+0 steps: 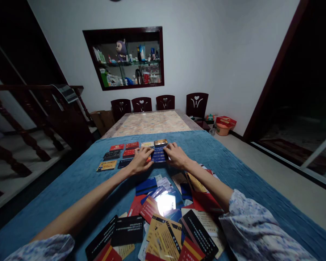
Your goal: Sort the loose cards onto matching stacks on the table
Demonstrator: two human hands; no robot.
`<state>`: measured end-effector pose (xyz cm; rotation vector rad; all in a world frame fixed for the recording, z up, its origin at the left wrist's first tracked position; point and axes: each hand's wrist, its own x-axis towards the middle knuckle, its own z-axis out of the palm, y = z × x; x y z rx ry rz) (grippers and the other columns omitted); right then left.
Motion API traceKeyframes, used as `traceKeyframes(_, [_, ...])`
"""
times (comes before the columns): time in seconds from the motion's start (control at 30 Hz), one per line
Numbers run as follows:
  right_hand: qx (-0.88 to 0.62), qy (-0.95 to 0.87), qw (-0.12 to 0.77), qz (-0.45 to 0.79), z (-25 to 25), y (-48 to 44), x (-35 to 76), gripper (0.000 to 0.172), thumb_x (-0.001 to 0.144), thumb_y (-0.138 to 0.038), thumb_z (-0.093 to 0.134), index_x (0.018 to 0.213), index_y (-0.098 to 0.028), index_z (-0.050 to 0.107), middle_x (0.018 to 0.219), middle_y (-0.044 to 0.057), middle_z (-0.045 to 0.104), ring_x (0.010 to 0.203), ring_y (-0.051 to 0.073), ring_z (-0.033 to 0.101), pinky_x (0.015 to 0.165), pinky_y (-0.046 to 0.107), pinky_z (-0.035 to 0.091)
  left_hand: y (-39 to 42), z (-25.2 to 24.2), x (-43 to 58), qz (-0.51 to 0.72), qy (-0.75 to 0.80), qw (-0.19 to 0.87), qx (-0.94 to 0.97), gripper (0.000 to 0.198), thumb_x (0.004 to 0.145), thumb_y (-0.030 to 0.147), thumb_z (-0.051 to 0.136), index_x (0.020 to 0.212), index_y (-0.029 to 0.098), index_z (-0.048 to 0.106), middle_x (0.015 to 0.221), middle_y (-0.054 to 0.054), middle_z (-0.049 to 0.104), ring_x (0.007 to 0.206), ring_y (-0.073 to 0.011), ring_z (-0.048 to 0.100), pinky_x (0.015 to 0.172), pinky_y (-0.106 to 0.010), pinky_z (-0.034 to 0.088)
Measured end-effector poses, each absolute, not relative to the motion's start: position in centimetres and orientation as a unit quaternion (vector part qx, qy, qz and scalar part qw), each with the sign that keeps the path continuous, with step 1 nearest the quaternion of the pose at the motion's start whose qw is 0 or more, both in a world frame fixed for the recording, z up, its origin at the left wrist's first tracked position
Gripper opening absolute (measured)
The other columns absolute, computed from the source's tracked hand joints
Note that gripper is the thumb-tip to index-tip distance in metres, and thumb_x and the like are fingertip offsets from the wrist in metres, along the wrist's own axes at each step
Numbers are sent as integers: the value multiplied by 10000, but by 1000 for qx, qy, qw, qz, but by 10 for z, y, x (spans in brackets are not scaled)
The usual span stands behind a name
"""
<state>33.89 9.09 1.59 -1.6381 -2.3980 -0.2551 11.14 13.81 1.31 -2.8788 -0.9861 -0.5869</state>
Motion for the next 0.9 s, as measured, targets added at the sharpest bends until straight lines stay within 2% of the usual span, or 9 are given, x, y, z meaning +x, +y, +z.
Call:
traceKeyframes(0.2, [-592, -801, 57, -68, 23, 118, 351, 520, 842, -316, 678, 1336, -213, 550, 1256, 179, 548, 1147, 331, 449, 829, 392, 459, 161, 20, 130, -163, -338, 38, -926, 416, 811, 243, 624, 1223, 192, 593, 1254, -157, 570, 1180, -354, 449, 970, -564, 333])
traceKeyframes(0.63, [-651, -759, -7, -15, 24, 161, 344, 521, 863, -329, 616, 1360, -209, 518, 1289, 197, 577, 1221, 361, 474, 889, 474, 467, 199, 12, 157, -106, -398, 47, -910, 370, 781, 193, 625, 1151, 186, 619, 1158, -157, 600, 1151, -357, 455, 921, -535, 369])
traceKeyframes(0.9, [-666, -745, -35, 12, 20, 173, 343, 594, 846, -371, 629, 1405, -224, 490, 1341, 182, 557, 1277, 365, 450, 939, 480, 458, 206, 7, 163, -37, -425, 59, -903, 416, 810, 231, 564, 1225, 205, 571, 1272, -141, 583, 1209, -345, 450, 960, -542, 370])
